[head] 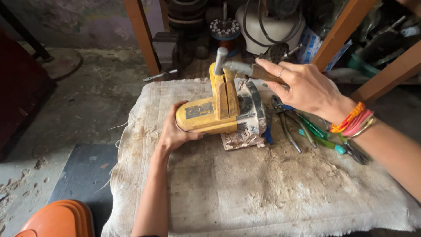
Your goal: The person uses a green screwdriver to loosen screws on a yellow circular saw, then uses a hammer to tap the casing and a brush to clean dust from the tool. The person continues to adjust and tap the saw casing with the hammer and brush throughout the clip.
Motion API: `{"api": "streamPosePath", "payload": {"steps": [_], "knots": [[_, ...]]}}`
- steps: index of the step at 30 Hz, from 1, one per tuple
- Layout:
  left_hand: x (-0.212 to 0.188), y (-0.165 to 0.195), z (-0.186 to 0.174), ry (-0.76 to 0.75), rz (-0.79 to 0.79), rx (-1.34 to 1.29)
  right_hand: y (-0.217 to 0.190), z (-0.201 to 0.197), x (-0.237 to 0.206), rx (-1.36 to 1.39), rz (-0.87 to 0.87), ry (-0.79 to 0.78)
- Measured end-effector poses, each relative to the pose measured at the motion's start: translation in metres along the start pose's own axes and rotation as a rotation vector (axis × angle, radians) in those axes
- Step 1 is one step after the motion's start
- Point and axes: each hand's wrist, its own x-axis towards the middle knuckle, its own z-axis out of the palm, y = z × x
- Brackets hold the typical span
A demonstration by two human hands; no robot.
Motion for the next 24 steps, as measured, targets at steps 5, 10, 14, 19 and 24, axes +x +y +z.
{"api": "streamPosePath", "payload": {"steps": [5, 10, 14, 19, 24], "knots": [[-0.001, -0.003, -0.003, -0.001, -0.011, 0.008, 0.003, 0.003, -0.002, 0.198, 0.156, 0.171], [-0.001, -0.006, -0.004, 0.010, -0.010, 0.012, 0.003, 0.005, -0.004, 0.037, 0.156, -0.116], [-0.002, -0.007, -0.001, -0.027, -0.009, -0.134, -0.004, -0.002, -0.001, 0.237, 0.175, 0.200], [-0.001, -0.006, -0.002, 0.011, -0.020, -0.015, -0.004, -0.010, 0.007, 0.292, 0.394, -0.211], [-0.002, -0.004, -0.002, 0.002, -0.001, -0.030, -0.001, -0.006, 0.003, 0.492, 0.376, 0.165]]}}
